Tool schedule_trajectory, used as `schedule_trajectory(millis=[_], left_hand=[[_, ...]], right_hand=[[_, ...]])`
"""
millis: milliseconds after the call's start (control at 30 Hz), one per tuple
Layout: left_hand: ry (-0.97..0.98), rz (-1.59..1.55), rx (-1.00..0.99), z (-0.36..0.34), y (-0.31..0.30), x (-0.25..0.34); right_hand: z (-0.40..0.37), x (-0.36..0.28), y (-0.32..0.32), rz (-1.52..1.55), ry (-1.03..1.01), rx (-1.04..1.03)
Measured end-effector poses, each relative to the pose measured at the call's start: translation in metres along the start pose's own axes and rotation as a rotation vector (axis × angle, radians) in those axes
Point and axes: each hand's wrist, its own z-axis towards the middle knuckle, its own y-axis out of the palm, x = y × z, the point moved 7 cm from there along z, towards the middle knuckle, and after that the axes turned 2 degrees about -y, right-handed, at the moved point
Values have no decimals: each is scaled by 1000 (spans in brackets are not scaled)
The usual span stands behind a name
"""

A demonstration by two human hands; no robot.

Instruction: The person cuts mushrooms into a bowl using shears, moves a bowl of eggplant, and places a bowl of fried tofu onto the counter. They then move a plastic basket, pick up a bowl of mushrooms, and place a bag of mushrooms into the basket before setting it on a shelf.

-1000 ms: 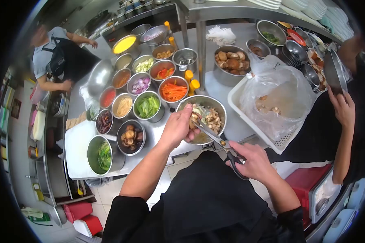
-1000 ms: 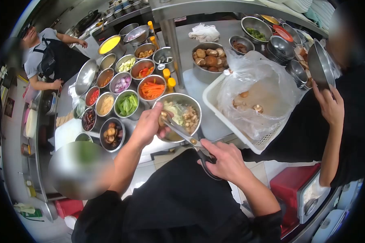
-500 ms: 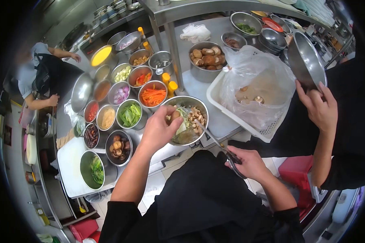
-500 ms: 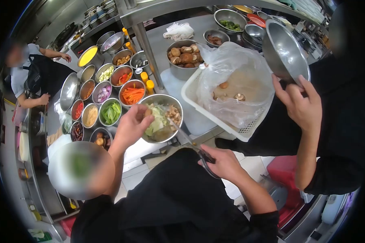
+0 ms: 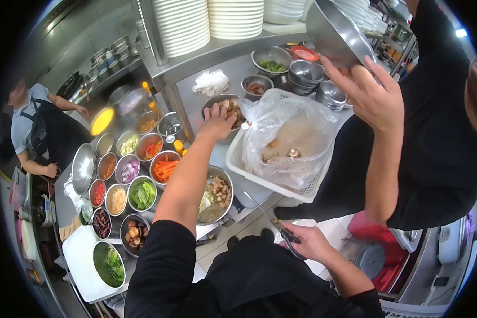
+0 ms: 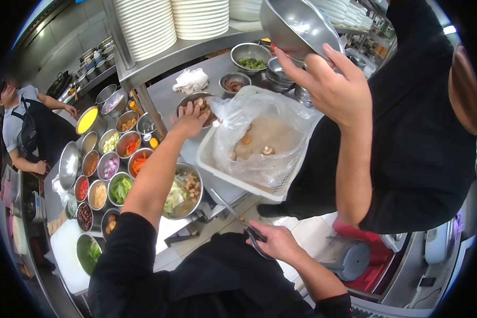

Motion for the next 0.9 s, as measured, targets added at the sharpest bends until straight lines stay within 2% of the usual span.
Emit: schedule_trajectory(millis=[67,100,133,167,200,300,400,433,500,533,600,667,767,833,900], left_hand=[[26,-48,50,-15,-18,14],[13,-74,78,-32,-31,16],[80,-85,152,-45,-45,19],[179,-122,337,-63,-56,19],[273,-242,516,-94,-73,16],[268,-569,715,-225,-105,-8],[-102,-869,664,-341,-67,-71],[-157,-796,760,-378,-45,-95],[-540,-807,616,-454,15,-140],[-675,-724,546,-489,56,-167],[-966,-797,425,-556,119,-201],[-1217,-986,433,-605,199,-242],[-1251,-686,533,-631,294,-306],[-1331,-934,670,-633,314,-338],[-1403,-1179,836,-636,316,-378]], right_hand=[[-3,2,-5,-33,51,-50],[-5,3,-10,-9,13,-23],[-6,4,-14,16,-42,-14],[-2,4,-16,44,-106,-20],[1,0,-20,-8,-177,-56],[11,-8,-21,-35,-438,-85],[19,-8,-8,-30,-575,-233],[22,-10,-1,-16,-620,-281],[28,-8,21,6,-622,-416],[31,-8,34,18,-615,-477],[38,-11,60,34,-589,-581],[44,-9,88,47,-528,-673],[54,13,131,-165,-348,-842],[59,28,160,-120,-249,-887],[56,20,181,-301,-301,-893]])
